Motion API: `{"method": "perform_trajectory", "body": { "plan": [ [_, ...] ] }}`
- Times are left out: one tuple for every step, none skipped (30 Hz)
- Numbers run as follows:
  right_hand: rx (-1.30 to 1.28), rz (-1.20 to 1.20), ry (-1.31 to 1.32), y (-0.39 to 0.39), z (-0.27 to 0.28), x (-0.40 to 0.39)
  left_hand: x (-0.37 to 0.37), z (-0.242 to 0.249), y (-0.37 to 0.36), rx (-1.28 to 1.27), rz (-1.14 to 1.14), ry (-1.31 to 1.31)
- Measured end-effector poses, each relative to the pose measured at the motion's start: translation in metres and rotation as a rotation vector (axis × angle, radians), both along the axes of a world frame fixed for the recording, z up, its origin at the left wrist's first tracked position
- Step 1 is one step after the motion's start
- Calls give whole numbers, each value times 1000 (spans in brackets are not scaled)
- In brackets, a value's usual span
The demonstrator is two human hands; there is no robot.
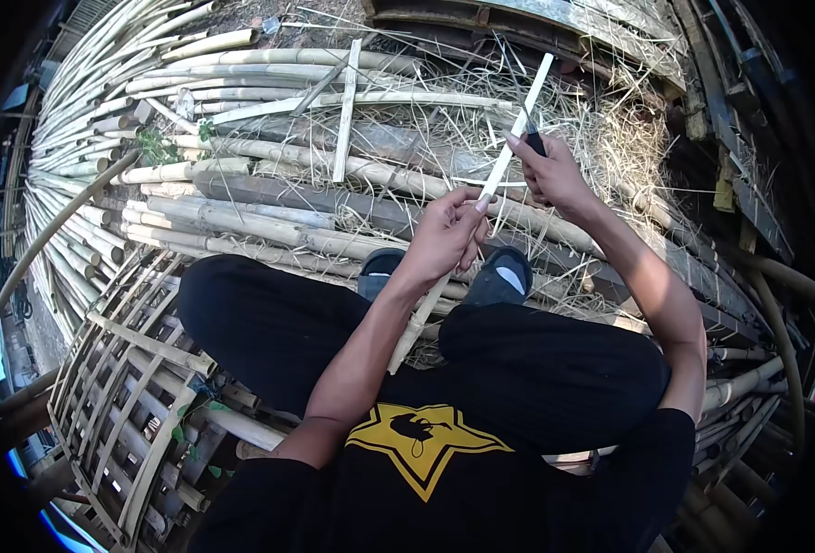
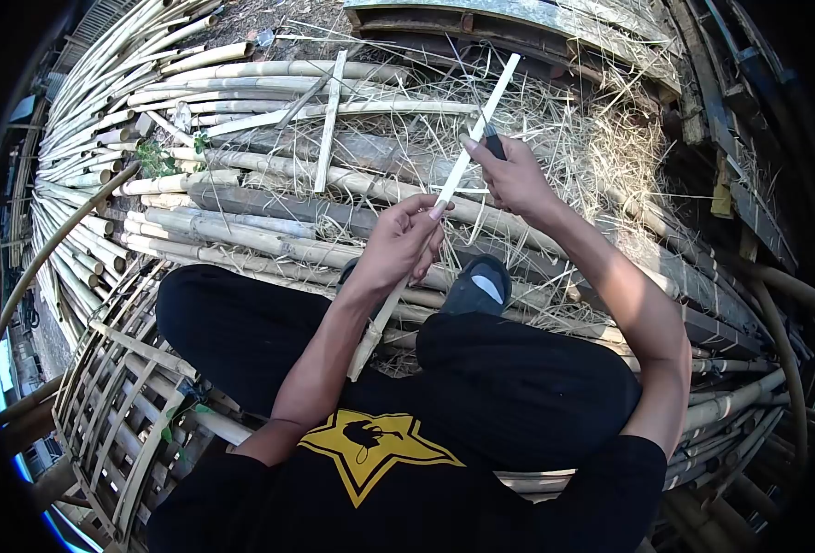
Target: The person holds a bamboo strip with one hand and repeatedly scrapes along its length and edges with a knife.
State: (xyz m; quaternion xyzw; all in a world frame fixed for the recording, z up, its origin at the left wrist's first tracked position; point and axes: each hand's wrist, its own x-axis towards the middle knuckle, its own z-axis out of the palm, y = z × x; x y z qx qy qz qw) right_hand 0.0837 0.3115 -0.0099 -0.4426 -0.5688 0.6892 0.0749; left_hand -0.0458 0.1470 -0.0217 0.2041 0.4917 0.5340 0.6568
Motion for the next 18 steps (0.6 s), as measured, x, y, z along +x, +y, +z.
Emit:
{"method": "perform_trajectory", "body": {
  "plan": [
    [1, 5, -3, 0, -1, 2, -1, -2, 0, -8, 9, -3],
    [295, 130, -83, 0, -3, 6, -2, -4, 0, -14, 20, -6],
    [589, 256, -159, -2, -1, 6, -3, -2, 1, -13, 29, -8],
    [627, 346, -212, -9, 7, 9, -5, 0, 1, 1, 54, -17],
    [715, 434, -206, -14, 9, 10, -7, 1, 1, 15, 80, -25],
    [716, 470, -259, -17, 5, 13, -9, 0, 1, 15, 91, -27],
    [716, 503, -314, -20, 1, 15, -11, -2, 0, 29, 76, -68],
    [714, 509, -315, -24, 1, 18, -12, -4, -1, 42, 58, -110],
    [737, 541, -308, -29, 4, 20, -12, -5, -2, 40, 61, -115],
    [764, 570, -299, -31, 5, 20, -15, -6, -1, 40, 87, -119],
    [764, 575, -299, -33, 5, 19, -17, -7, 0, 40, 114, -124],
    [753, 596, -301, -36, 4, 19, -19, -7, 0, 50, 108, -123],
    [743, 616, -301, -37, 3, 19, -19, -7, -1, 48, 112, -125],
    [775, 614, -257, -38, 3, 18, -18, -8, -2, 49, 114, -123],
    [773, 615, -259, -36, 4, 18, -17, -8, -2, 50, 112, -122],
    [756, 638, -256, -34, 8, 18, -17, -9, -2, 50, 111, -124],
    [739, 663, -250, -32, 10, 17, -17, -9, -2, 58, 106, -91],
    [738, 664, -248, -32, 7, 17, -18, -9, -3, 64, 102, -58]
  ]
}}
